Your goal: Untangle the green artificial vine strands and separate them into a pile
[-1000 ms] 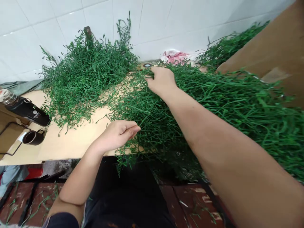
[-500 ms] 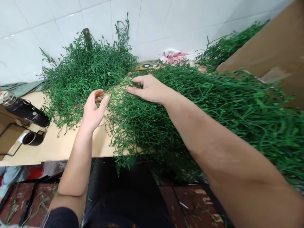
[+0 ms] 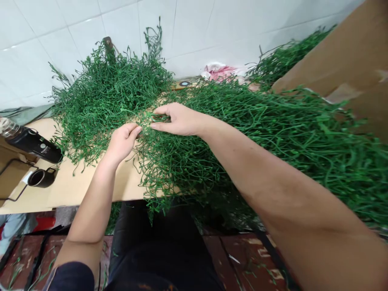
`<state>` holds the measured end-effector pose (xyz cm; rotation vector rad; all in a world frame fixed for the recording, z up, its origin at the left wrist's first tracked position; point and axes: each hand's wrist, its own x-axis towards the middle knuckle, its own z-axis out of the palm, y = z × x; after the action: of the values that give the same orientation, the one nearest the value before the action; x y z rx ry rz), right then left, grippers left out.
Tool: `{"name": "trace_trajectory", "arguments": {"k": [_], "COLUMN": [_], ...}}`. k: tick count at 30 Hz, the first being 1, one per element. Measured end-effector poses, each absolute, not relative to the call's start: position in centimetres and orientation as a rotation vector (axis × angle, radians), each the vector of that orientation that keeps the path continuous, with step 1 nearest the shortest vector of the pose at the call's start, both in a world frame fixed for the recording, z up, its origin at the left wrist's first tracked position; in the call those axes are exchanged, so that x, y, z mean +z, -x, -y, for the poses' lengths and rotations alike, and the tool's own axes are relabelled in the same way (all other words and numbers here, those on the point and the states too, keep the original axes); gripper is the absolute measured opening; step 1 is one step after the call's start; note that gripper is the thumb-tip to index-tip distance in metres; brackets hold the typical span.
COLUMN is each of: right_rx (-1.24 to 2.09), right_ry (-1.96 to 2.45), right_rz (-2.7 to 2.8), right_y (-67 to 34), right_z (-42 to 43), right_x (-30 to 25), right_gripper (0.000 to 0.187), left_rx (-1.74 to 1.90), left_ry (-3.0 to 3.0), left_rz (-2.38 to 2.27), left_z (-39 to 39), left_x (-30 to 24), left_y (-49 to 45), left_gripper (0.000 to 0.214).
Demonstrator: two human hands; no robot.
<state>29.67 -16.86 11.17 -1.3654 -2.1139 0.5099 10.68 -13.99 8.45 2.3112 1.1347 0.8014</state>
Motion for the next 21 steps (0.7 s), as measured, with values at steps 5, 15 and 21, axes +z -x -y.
{"name": "trace_trajectory", "arguments": {"k": [5,15,21], "right_rx": [0.359,-0.19,-0.063], "right_ry": [1.515,1.915,2.034], "right_rz": [2.122,1.797,1.465], "right_y": [-29.5,-28.5,-34.8], "right_z": [16.5,14.4,12.5], "right_x": [10.8,9.6,8.5], "right_gripper": [0.013,0.03,0.03], "left_rx": [0.826,0.72,0.578], "left_ry": [-2.497,-2.232,-2.331], "left_rz": [-1.221,-1.105,-0.793], "left_z": [14.2,18.1,21.2], "left_x": [8.6,7.8,8.7], "left_y": [-10.0,-12.6,-10.7], "left_gripper": [0.031,0.035,0.037]}}
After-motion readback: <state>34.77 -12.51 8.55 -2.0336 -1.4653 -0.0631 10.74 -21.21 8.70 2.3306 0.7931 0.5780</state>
